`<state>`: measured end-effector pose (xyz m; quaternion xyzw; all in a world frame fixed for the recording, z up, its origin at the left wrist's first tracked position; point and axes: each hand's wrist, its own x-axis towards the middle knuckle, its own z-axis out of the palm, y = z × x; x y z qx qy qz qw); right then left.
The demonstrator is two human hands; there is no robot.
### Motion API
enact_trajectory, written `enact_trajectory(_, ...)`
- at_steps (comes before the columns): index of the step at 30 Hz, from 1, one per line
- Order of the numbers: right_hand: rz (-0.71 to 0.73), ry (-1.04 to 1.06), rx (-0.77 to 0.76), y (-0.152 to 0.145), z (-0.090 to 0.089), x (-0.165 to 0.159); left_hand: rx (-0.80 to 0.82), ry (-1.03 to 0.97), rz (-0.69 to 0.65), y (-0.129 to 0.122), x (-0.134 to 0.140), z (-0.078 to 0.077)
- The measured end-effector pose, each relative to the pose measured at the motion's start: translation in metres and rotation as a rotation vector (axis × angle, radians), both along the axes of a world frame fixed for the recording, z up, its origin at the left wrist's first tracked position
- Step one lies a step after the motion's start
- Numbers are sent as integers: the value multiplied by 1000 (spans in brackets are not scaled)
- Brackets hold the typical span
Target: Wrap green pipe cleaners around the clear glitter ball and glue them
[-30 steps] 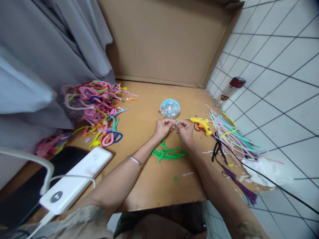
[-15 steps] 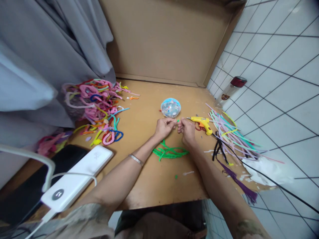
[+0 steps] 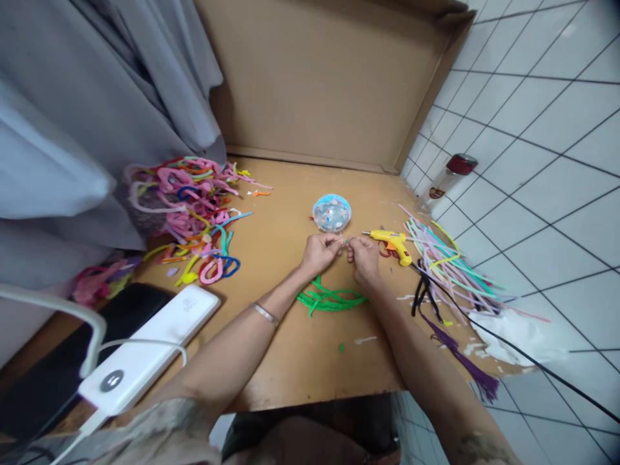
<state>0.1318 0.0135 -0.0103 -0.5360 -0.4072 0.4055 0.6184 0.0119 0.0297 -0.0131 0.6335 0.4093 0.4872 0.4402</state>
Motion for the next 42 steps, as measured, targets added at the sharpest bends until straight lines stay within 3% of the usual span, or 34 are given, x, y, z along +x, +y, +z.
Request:
enact_trajectory(10,-85,-135,128,-3,9,-2,-232,-291,-56,1,0,0)
enact_trajectory(16,-99,-248,220,-5,12,-2,-316,-318,-137,4,1,0)
enact_trajectory(23,-91,-319,227,-7,16,-2,-403,-377,-119,1,2,9)
enact_trajectory(28,-89,-315,224,-5,12,-2,-388,-391,-100,0,3,11)
enact_trajectory(35,-13,-122,127,0,9,7,-369,-363,-43,3,0,11)
enact_trajectory(42,114,-232,108,3,17,18,-305,-315,-40,7,-6,10)
